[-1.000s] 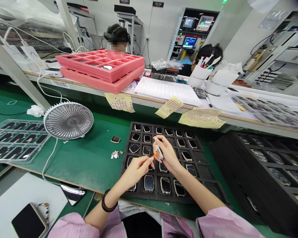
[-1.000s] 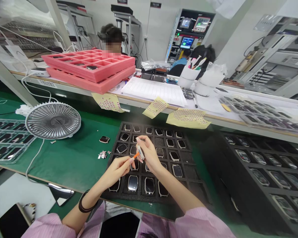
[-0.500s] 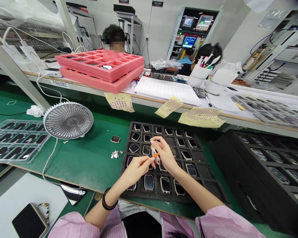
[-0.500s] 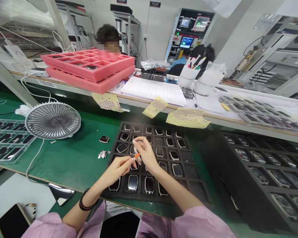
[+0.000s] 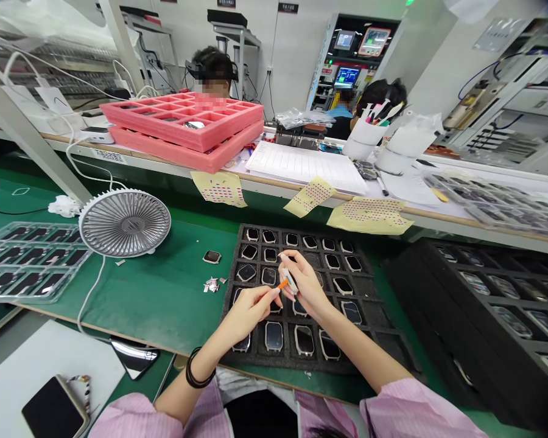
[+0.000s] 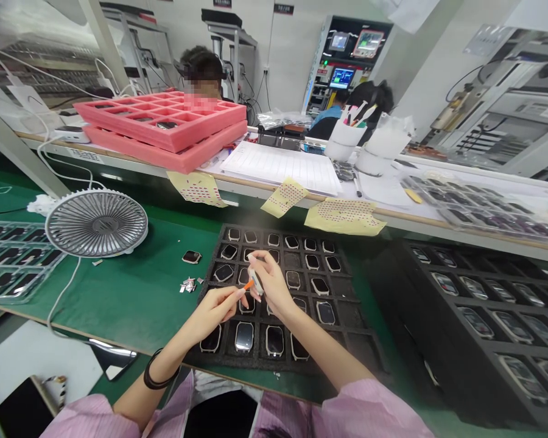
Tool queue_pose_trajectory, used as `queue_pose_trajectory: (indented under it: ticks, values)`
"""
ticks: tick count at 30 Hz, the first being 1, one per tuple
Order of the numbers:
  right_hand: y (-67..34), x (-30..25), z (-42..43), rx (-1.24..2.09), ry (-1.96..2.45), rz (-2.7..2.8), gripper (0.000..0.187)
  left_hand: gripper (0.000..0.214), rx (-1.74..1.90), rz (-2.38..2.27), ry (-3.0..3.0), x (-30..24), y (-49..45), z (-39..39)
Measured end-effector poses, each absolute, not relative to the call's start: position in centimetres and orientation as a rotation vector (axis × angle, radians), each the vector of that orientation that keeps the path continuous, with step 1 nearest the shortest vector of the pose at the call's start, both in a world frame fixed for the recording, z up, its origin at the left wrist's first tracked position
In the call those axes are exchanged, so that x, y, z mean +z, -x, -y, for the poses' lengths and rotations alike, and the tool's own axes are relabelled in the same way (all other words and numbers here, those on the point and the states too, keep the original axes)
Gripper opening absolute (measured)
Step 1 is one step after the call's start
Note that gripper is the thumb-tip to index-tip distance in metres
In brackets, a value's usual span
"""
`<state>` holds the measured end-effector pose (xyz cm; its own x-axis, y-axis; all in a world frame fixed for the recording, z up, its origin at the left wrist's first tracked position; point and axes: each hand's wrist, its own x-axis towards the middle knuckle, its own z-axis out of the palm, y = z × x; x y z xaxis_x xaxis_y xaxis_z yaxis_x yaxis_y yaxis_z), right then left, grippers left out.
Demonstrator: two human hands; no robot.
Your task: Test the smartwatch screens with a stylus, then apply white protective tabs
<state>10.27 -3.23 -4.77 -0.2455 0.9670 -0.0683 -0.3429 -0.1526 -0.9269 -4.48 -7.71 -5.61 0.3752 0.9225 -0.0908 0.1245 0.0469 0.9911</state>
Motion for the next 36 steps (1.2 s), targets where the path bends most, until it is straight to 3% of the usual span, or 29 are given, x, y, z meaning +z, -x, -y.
queue_pose_trajectory:
  ticks: [6,18,28,32,34,36]
  values:
    - [-10.3,-4.9,3.3,1.558,0.879,1.068,0.029,0.048,0.804,-0.999,-1.376,-5.3,4.7,7.6]
    - [-8.7,-5.0,4.1,1.785,0.843,0.843,0.045,0.049,0.921,-0.937,-1.285,-5.4,4.2,7.1]
    - [-9.3,-6.3,4.8,1.683,0.928,1.115,0.03,0.035,1.054,-1.156,-1.453,-6.9,4.5,7.0]
    - [-11.9,-7.1,2.4,1.382,1.062,1.439,0.027,0.035,1.04,-1.214,-1.456,-7.5,6.7,7.0]
    - [-14.2,-7.9,0.1,0.885,1.27,1.701,0.027,0.034,1.043,-1.383,-1.499,-7.8,8.7,7.0]
    - [-16.7,-8.7,-2.4,0.696,1.364,1.737,0.021,0.033,0.946,-1.615,-1.593,-8.3,10.8,7.0]
